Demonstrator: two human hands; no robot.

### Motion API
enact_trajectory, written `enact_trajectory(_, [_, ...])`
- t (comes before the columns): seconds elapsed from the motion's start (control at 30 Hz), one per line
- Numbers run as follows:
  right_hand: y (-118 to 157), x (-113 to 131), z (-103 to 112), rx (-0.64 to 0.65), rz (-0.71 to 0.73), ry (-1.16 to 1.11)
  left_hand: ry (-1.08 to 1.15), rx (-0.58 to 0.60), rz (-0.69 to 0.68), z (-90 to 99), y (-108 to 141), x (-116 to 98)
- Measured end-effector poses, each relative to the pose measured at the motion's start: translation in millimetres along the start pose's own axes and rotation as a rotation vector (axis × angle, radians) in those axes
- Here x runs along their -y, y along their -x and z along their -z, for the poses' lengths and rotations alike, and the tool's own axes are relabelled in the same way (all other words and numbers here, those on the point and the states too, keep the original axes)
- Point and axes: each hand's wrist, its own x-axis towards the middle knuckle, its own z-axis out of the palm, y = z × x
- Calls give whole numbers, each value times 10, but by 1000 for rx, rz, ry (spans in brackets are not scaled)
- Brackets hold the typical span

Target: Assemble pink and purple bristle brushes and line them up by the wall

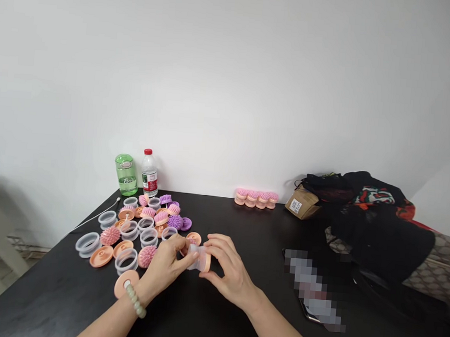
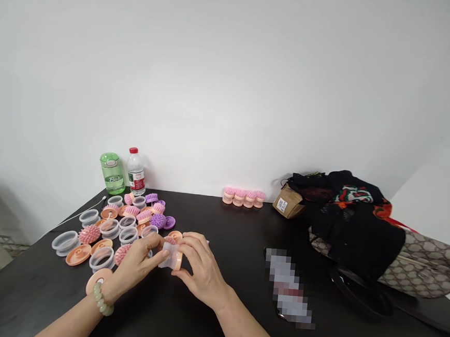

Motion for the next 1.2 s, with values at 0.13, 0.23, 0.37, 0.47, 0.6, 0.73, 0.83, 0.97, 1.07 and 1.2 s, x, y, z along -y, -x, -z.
enact_trajectory(0.13, [8,41,-11,-16,94,90,-30,-9,29,-11,-6,-3])
enact_trajectory(0.23, [8,79,-18,-51,154,198,-33,11,33,-14,-16,-18])
enact_trajectory(0.37, [-27,126,-8,-109,266,313,-6,26,21,-16,-15,-39])
enact_trajectory(0.47, [-60,161,17,-120,358,347,35,38,0,-17,-7,-55])
enact_trajectory(0.6, [-49,171,35,-107,337,334,59,45,-18,6,-1,-72])
enact_trajectory(0.73, [19,123,22,-37,102,161,11,-9,-36,66,-1,-74])
enact_trajectory(0.83, [40,86,17,-9,-141,-35,-34,-13,-107,97,4,-67])
enact_trajectory(0.97, [13,54,23,42,-300,-198,-92,0,-241,86,18,-37])
enact_trajectory(1.07, [-7,40,25,65,-301,-213,-134,-19,-263,63,21,-9])
enact_trajectory(1.2, [-5,48,17,48,-273,-215,-199,-38,-208,45,15,-5])
